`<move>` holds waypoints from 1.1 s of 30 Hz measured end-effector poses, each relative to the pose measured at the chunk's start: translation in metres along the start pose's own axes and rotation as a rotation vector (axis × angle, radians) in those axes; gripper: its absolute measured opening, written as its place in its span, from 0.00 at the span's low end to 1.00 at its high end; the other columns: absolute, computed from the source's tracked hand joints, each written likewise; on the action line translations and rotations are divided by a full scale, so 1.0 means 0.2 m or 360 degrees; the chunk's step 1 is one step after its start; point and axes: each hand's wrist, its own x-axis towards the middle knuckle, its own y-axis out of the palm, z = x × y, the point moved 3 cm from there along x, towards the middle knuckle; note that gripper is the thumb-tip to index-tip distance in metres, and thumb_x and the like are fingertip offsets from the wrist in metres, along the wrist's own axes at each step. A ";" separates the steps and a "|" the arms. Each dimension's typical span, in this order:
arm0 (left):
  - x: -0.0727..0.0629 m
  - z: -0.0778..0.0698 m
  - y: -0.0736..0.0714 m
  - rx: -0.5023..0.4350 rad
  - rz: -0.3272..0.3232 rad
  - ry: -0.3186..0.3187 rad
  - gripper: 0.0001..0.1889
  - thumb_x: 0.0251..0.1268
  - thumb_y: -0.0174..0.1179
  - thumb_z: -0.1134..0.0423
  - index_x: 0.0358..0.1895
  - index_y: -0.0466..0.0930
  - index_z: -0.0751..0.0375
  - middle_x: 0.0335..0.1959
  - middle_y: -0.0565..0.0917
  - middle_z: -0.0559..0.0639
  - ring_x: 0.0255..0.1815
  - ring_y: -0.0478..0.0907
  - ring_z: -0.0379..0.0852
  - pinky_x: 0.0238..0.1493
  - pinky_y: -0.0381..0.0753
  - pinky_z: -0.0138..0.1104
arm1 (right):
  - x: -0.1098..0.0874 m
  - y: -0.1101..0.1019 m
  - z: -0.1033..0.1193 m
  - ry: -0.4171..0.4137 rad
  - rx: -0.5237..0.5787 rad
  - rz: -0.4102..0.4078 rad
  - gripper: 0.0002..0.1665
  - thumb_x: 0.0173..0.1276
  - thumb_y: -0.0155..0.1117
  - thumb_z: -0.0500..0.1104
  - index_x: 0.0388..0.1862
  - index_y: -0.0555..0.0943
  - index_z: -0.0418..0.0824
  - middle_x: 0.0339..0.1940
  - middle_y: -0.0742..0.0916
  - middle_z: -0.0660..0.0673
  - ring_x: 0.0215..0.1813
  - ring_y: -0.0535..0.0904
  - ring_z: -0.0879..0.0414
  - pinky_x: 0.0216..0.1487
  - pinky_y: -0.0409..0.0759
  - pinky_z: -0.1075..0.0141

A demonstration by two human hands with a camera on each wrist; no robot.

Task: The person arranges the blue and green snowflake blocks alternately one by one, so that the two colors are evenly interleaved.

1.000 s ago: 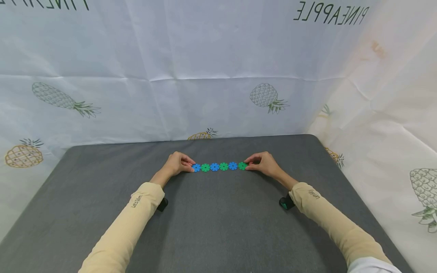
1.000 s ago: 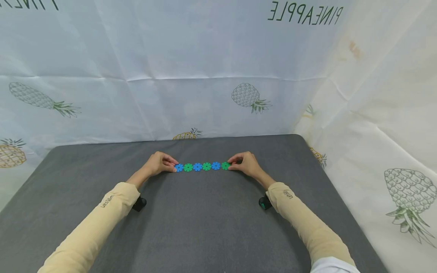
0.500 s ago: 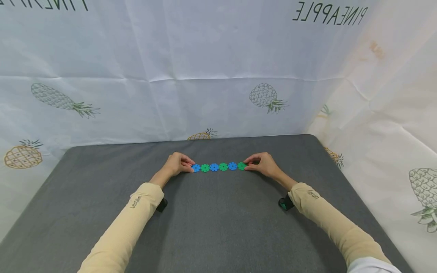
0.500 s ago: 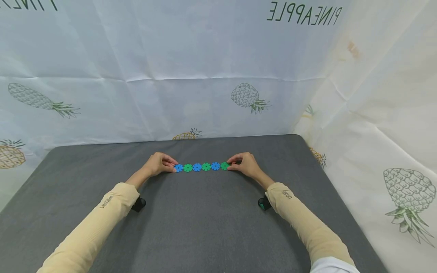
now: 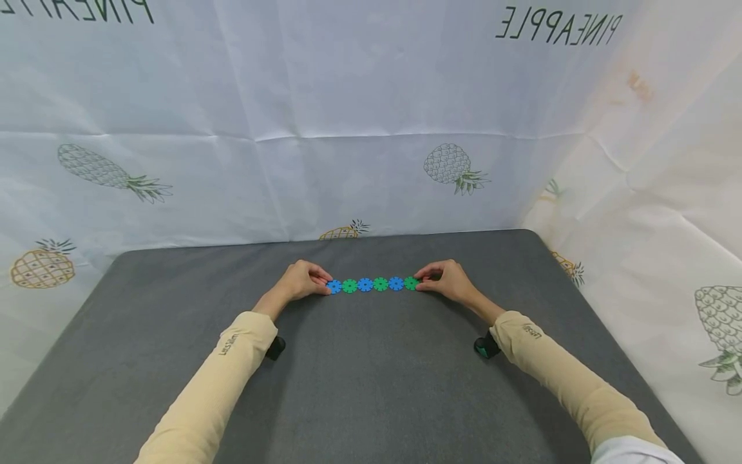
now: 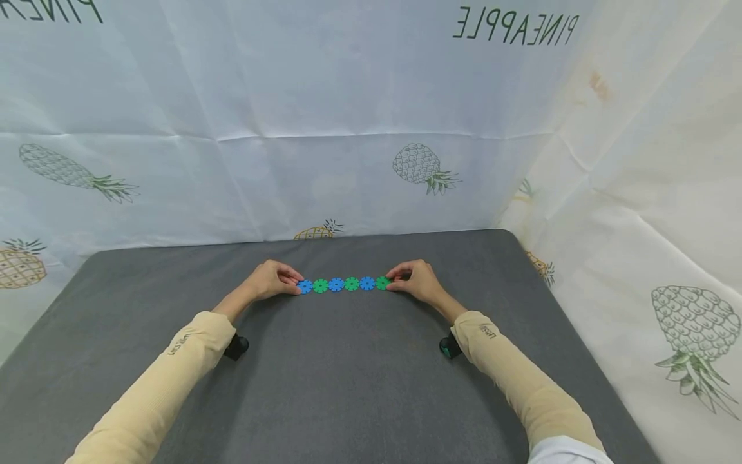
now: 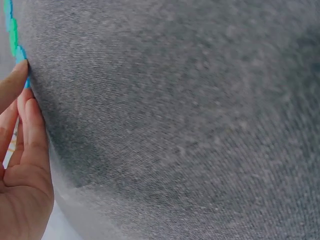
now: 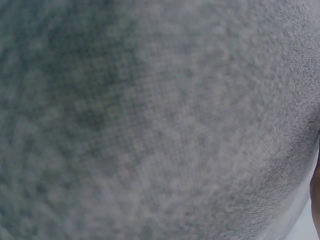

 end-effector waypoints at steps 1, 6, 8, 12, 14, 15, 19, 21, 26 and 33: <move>0.00 0.00 0.00 0.0005 0.0003 0.0000 0.13 0.55 0.70 0.66 0.44 0.86 0.65 0.34 0.87 0.52 0.36 0.82 0.44 0.38 0.80 0.35 | 0.00 0.00 0.00 0.0002 -0.0001 0.0002 0.12 0.55 0.75 0.37 0.39 0.87 0.36 0.33 0.88 0.44 0.34 0.82 0.55 0.35 0.78 0.70; 0.01 -0.01 -0.01 0.0028 0.0018 0.0036 0.12 0.55 0.70 0.66 0.43 0.86 0.65 0.33 0.86 0.51 0.35 0.82 0.44 0.38 0.80 0.36 | 0.00 0.00 0.01 0.0001 -0.0003 0.0003 0.12 0.55 0.75 0.36 0.39 0.87 0.36 0.34 0.88 0.43 0.35 0.82 0.55 0.35 0.78 0.70; 0.01 -0.01 -0.01 0.0027 0.0019 0.0042 0.11 0.56 0.70 0.66 0.43 0.86 0.65 0.33 0.86 0.51 0.35 0.82 0.44 0.39 0.80 0.37 | 0.00 0.00 0.01 0.0000 0.0002 0.0003 0.12 0.55 0.75 0.36 0.39 0.87 0.35 0.34 0.88 0.43 0.35 0.82 0.54 0.36 0.78 0.70; 0.00 -0.01 -0.01 0.0019 0.0015 0.0049 0.11 0.56 0.69 0.66 0.43 0.86 0.65 0.33 0.87 0.52 0.35 0.82 0.44 0.40 0.80 0.37 | 0.00 0.00 0.01 -0.0005 0.0014 0.0007 0.12 0.55 0.75 0.36 0.39 0.87 0.35 0.34 0.88 0.43 0.35 0.81 0.54 0.35 0.77 0.70; -0.01 -0.01 -0.02 0.0013 0.0012 0.0050 0.11 0.56 0.69 0.67 0.43 0.86 0.65 0.33 0.87 0.52 0.36 0.82 0.44 0.40 0.80 0.38 | 0.00 0.00 0.01 -0.0012 0.0020 0.0005 0.12 0.55 0.75 0.36 0.39 0.87 0.35 0.34 0.88 0.43 0.35 0.81 0.54 0.35 0.77 0.71; -0.01 -0.01 -0.02 0.0010 0.0012 0.0052 0.11 0.57 0.69 0.67 0.43 0.86 0.65 0.34 0.87 0.52 0.36 0.82 0.45 0.40 0.80 0.38 | 0.00 0.00 0.01 -0.0018 0.0021 0.0005 0.12 0.56 0.75 0.36 0.39 0.87 0.35 0.34 0.88 0.43 0.35 0.81 0.54 0.35 0.77 0.71; -0.02 -0.01 -0.02 -0.0009 0.0013 0.0057 0.12 0.57 0.69 0.67 0.44 0.86 0.66 0.35 0.87 0.53 0.37 0.83 0.45 0.41 0.80 0.38 | -0.01 0.00 0.01 -0.0029 0.0027 0.0004 0.12 0.55 0.75 0.36 0.39 0.87 0.35 0.34 0.88 0.43 0.35 0.81 0.54 0.36 0.77 0.71; -0.02 0.00 -0.02 -0.0025 0.0016 0.0063 0.12 0.57 0.69 0.67 0.45 0.86 0.66 0.36 0.87 0.54 0.37 0.83 0.45 0.41 0.80 0.38 | -0.01 0.00 0.01 -0.0024 0.0033 0.0009 0.12 0.55 0.75 0.36 0.39 0.87 0.35 0.34 0.88 0.42 0.35 0.81 0.53 0.36 0.77 0.71; -0.02 0.01 -0.03 -0.0057 0.0003 0.0076 0.15 0.57 0.69 0.66 0.49 0.84 0.67 0.38 0.87 0.55 0.38 0.83 0.46 0.42 0.80 0.38 | -0.01 0.00 0.02 -0.0017 0.0069 0.0031 0.13 0.56 0.74 0.36 0.41 0.86 0.33 0.36 0.88 0.40 0.37 0.81 0.52 0.37 0.77 0.71; -0.05 0.04 -0.05 -0.0068 -0.0134 0.0171 0.15 0.66 0.61 0.68 0.53 0.80 0.71 0.42 0.85 0.62 0.42 0.82 0.54 0.42 0.81 0.41 | -0.03 -0.02 0.06 -0.0004 0.0263 0.0108 0.16 0.59 0.71 0.32 0.46 0.83 0.27 0.40 0.86 0.32 0.40 0.81 0.48 0.40 0.79 0.65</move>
